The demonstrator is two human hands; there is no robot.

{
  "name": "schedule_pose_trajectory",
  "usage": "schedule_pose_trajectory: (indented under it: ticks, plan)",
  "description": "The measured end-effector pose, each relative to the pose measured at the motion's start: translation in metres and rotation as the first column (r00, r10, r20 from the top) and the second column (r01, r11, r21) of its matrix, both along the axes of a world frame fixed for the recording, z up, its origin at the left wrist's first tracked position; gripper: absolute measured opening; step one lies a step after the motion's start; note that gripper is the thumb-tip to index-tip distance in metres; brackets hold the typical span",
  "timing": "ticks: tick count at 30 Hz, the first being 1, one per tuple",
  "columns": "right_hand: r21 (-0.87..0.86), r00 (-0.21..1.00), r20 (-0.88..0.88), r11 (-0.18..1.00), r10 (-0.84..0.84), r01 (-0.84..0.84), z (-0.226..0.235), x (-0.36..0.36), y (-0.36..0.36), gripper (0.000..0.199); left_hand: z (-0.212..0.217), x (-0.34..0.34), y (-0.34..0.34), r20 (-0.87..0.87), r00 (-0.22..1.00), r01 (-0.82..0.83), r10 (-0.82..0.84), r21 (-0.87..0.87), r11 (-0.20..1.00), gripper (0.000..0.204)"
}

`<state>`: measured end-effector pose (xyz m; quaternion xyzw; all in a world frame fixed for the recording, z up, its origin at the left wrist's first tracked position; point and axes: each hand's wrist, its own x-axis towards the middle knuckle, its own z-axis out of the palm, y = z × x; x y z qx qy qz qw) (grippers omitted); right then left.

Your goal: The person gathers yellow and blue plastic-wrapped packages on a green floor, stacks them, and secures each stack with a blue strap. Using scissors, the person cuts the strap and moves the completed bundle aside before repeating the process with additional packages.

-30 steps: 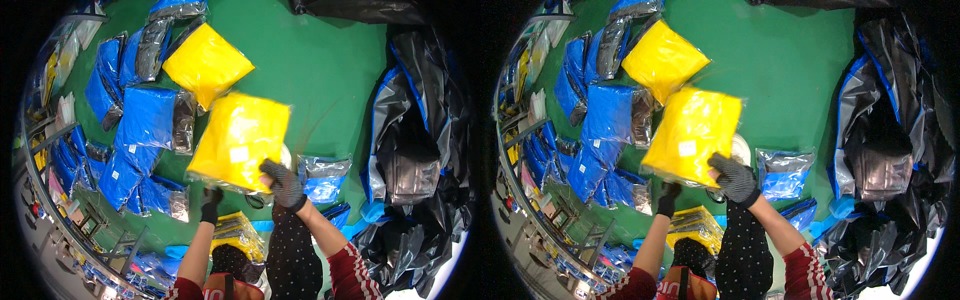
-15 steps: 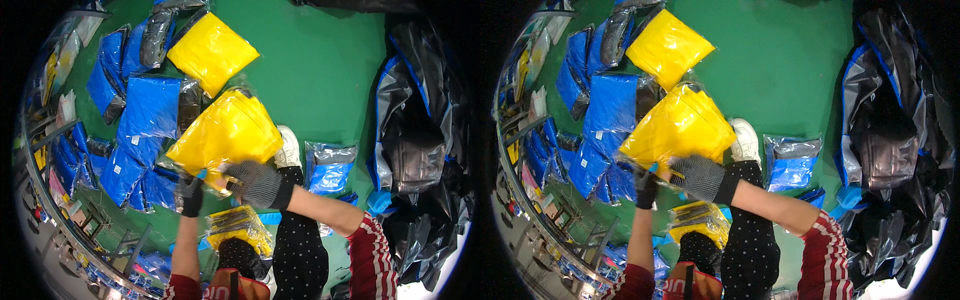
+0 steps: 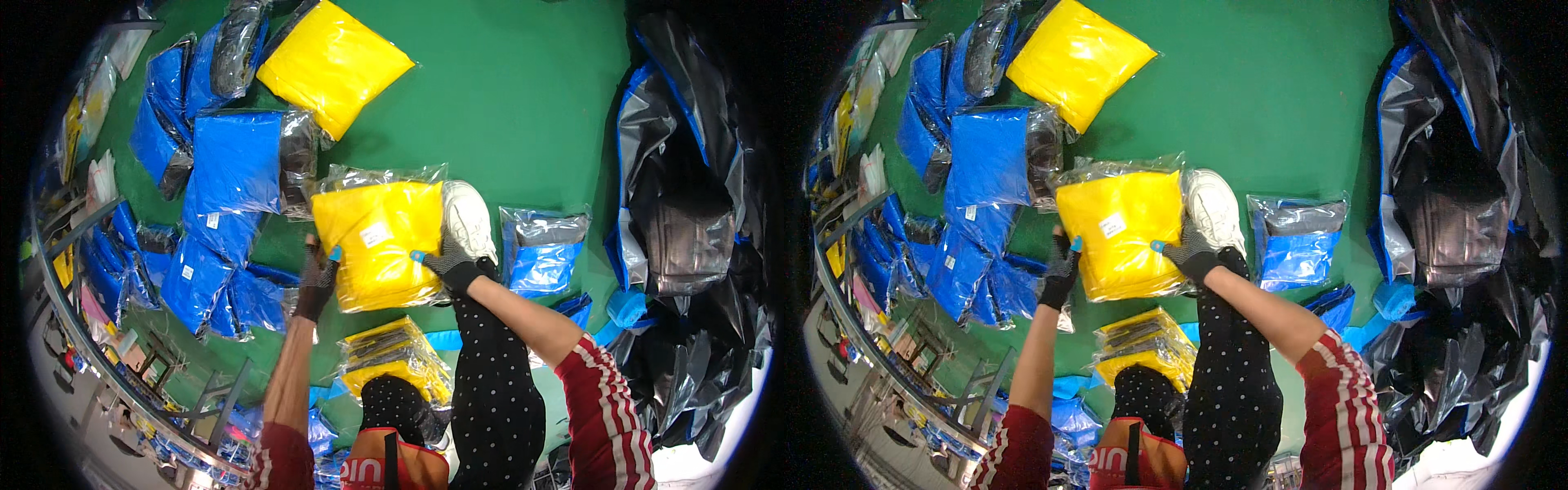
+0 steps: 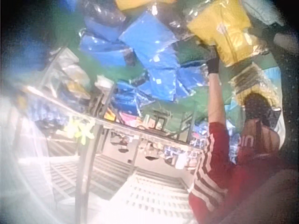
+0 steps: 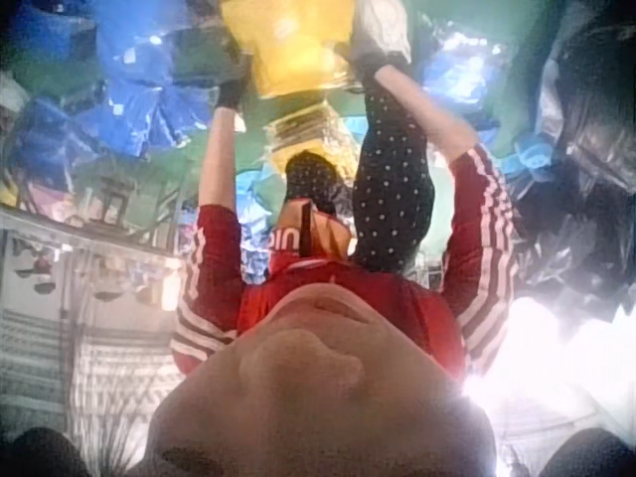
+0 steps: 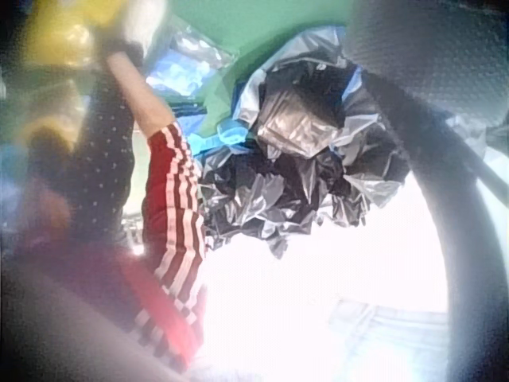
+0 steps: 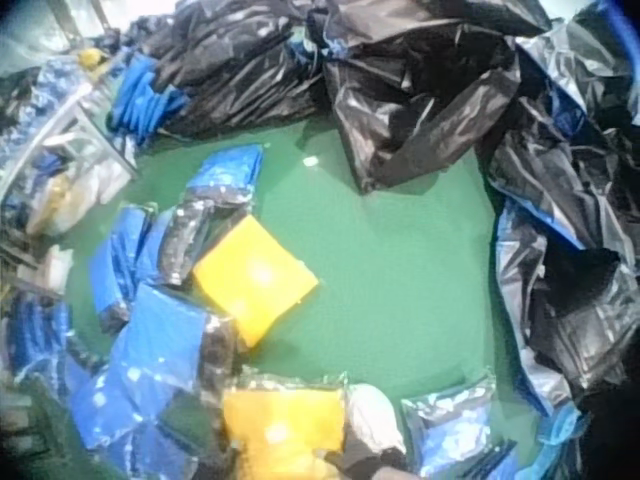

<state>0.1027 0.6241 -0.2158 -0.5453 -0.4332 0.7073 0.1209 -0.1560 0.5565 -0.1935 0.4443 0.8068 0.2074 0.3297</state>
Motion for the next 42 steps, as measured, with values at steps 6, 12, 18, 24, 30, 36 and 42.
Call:
schedule_pose_trajectory:
  ticks: [6, 12, 18, 24, 30, 36, 42]
  plan:
    - [-0.018, 0.886, 0.273, 0.923, 0.375, -0.385, -0.016, 0.002, -0.015, 0.076, -0.04, -0.006, -0.002, 0.307, 0.951, 0.013, 0.034, -0.15, 0.989, 0.057]
    - [0.136, 0.995, -0.031, 0.986, 0.098, -0.092, -0.047, -0.009, -0.001, 0.08, -0.07, -0.019, 0.014, 0.636, 0.376, -0.233, 0.674, -0.639, 0.733, 0.052]
    - [-0.312, 0.944, -0.198, 0.93, -0.264, 0.194, 0.016, 0.001, 0.013, 0.065, -0.021, 0.006, -0.014, 0.82, 0.127, -0.193, 0.558, -0.532, 0.825, 0.058]
    - [-0.112, 0.926, -0.139, 0.935, -0.35, 0.337, 0.189, 0.033, -0.008, 0.057, 0.102, 0.048, -0.004, 0.935, 0.219, -0.14, 0.277, -0.251, 0.958, 0.059]
    - [-0.168, 0.98, -0.197, 0.986, -0.044, 0.01, 0.238, 0.001, 0.005, 0.059, 0.204, 0.019, -0.041, 0.958, 0.152, -0.277, 0.245, -0.197, 0.94, 0.066]
    - [-0.212, 0.957, -0.288, 0.975, -0.006, -0.058, 0.208, -0.039, -0.047, 0.055, 0.221, 0.015, -0.108, 0.88, 0.128, -0.446, 0.457, -0.361, 0.819, 0.067]
    - [-0.089, 0.896, -0.443, 0.993, 0.035, -0.082, 0.207, -0.036, -0.081, 0.057, 0.222, 0.03, -0.169, 0.894, 0.071, -0.558, 0.443, -0.332, 0.76, 0.073]
